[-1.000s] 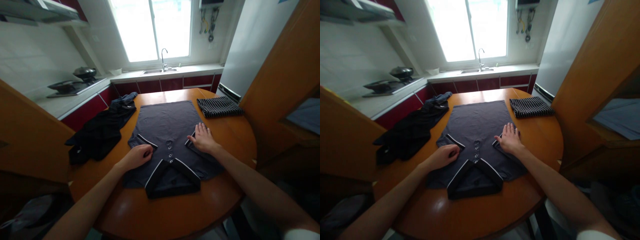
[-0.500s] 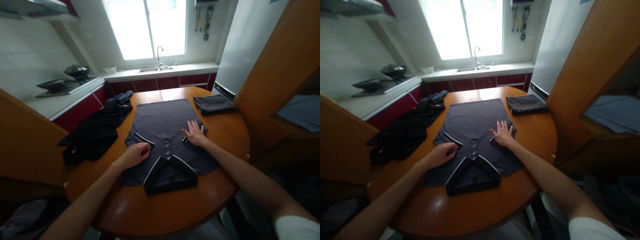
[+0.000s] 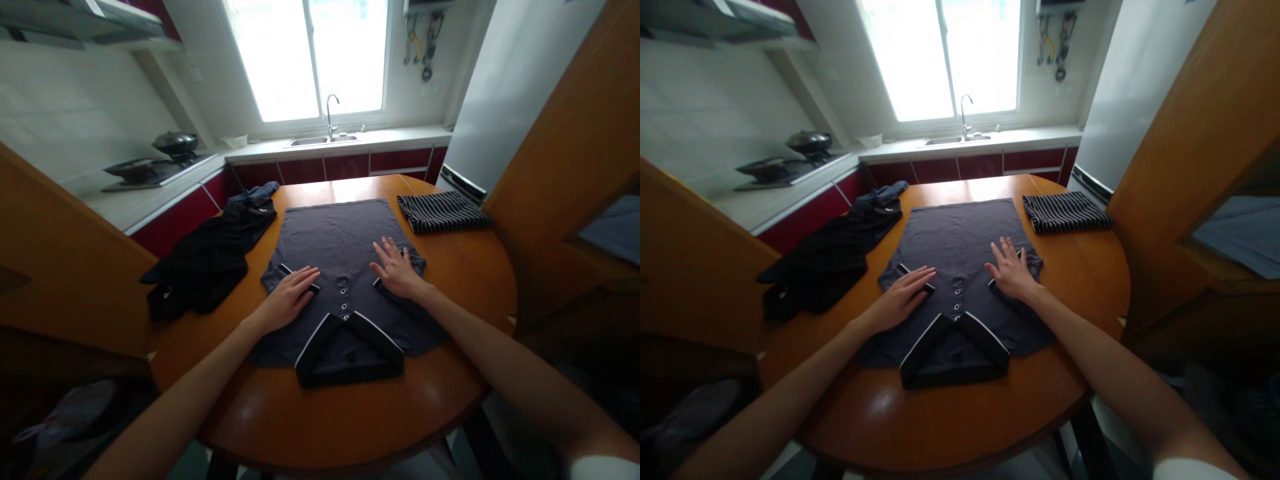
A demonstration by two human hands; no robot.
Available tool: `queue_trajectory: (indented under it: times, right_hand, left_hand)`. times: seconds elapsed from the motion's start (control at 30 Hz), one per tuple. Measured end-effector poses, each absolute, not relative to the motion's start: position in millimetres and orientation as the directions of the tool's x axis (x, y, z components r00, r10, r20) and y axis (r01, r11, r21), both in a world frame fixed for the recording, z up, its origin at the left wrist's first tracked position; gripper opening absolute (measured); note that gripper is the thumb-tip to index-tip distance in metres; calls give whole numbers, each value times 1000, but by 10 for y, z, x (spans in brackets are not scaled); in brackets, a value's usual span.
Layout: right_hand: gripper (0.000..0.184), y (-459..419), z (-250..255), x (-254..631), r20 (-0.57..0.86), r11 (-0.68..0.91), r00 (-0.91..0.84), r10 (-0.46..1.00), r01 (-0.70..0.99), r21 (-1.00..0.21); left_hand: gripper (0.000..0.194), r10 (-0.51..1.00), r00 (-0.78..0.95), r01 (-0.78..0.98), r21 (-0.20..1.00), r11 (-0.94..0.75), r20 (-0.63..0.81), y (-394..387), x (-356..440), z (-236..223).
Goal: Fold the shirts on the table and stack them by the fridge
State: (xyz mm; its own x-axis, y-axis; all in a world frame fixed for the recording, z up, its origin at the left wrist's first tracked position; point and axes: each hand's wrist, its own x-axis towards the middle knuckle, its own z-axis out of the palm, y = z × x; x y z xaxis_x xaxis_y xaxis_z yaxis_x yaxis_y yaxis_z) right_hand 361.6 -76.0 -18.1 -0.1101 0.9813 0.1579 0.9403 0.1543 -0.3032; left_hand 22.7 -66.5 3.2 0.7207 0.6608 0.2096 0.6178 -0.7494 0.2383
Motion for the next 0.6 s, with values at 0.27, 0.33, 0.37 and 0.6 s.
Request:
queue_trajectory:
  times: [0.27, 0.33, 0.37, 0.6]
  right_hand:
    - [68, -818, -272, 3469, 49, 252, -247, 968, 950, -184]
    - [68, -807, -274, 3481, 48, 248, -244, 969, 949, -195]
    - [68, -801, -270, 3490, 55, 245, -239, 970, 947, -207]
    - [68, -708, -241, 3688, 204, 65, 7, 979, 938, -342]
  left_hand:
    - [64, 642, 767, 637, 136, -759, -14, -707, 219, -1]
    - [63, 633, 774, 628, 148, -764, -20, -723, 226, 19]
    - [61, 629, 777, 623, 164, -765, -16, -725, 229, 27]
    - [54, 861, 372, 849, 248, -466, 347, -565, 140, -77]
